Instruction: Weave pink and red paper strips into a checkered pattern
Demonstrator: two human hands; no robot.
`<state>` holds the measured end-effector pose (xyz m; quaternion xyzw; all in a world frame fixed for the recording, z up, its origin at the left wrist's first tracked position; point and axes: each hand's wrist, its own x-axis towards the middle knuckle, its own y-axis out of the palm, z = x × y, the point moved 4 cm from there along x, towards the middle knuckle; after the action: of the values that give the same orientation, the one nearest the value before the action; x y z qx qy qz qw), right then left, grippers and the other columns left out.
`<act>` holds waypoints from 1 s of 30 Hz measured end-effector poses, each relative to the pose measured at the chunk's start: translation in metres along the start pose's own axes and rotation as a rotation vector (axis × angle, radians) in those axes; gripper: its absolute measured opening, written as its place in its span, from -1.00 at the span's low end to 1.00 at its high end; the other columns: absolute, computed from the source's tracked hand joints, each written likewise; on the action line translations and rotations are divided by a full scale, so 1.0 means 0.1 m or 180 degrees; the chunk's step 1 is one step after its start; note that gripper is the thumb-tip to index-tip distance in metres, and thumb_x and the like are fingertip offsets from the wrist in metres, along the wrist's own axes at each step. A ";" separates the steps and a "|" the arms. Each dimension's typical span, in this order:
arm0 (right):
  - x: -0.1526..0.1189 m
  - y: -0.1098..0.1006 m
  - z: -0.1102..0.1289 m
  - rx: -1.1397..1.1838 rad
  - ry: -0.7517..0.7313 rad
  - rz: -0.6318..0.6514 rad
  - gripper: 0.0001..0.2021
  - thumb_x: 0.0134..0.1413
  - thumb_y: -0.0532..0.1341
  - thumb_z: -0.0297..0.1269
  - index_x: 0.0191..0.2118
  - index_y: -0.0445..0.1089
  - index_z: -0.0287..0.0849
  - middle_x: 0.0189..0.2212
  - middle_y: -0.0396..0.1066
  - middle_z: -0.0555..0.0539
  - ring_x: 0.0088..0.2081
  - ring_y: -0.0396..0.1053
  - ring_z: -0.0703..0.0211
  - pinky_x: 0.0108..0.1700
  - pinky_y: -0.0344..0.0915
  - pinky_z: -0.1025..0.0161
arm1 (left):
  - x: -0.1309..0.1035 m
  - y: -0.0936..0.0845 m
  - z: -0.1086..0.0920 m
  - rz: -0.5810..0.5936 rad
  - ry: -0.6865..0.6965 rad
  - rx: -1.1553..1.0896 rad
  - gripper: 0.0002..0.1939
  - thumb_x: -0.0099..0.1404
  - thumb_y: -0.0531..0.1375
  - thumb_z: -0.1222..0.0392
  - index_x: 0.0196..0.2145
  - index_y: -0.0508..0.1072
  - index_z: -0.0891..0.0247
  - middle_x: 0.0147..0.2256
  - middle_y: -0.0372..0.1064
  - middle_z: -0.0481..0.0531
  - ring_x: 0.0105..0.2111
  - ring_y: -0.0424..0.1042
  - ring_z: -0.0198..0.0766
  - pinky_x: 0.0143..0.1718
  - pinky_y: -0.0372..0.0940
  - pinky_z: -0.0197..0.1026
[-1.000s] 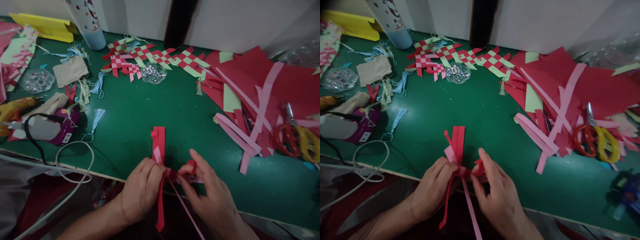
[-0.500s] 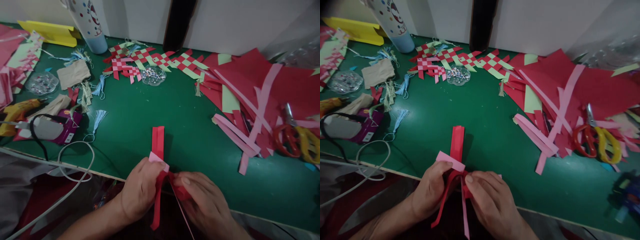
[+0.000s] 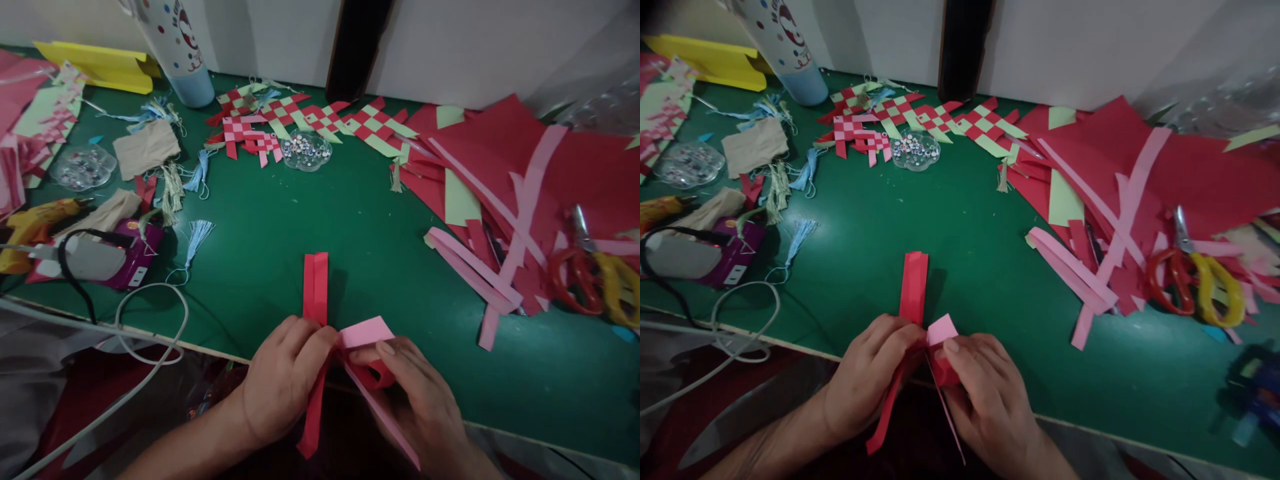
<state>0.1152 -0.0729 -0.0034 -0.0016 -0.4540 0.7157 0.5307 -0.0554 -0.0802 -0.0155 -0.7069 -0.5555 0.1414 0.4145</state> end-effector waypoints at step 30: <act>0.04 -0.02 -0.12 -0.0310 0.0288 0.0439 -0.31 0.14 0.21 -0.47 0.35 -0.03 -0.23 -0.23 0.49 -0.15 -0.22 0.43 0.04 -0.16 0.42 0.06 | 0.02 0.02 -0.04 0.0275 0.0034 0.0122 -0.86 0.41 0.04 0.33 -0.13 0.36 0.31 -0.26 0.37 0.10 -0.30 0.33 -0.15 -0.30 0.38 -0.11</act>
<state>0.1207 -0.0622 -0.0067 -0.0909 -0.4626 0.7269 0.4994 -0.0509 -0.0805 -0.0135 -0.7229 -0.5194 0.1660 0.4244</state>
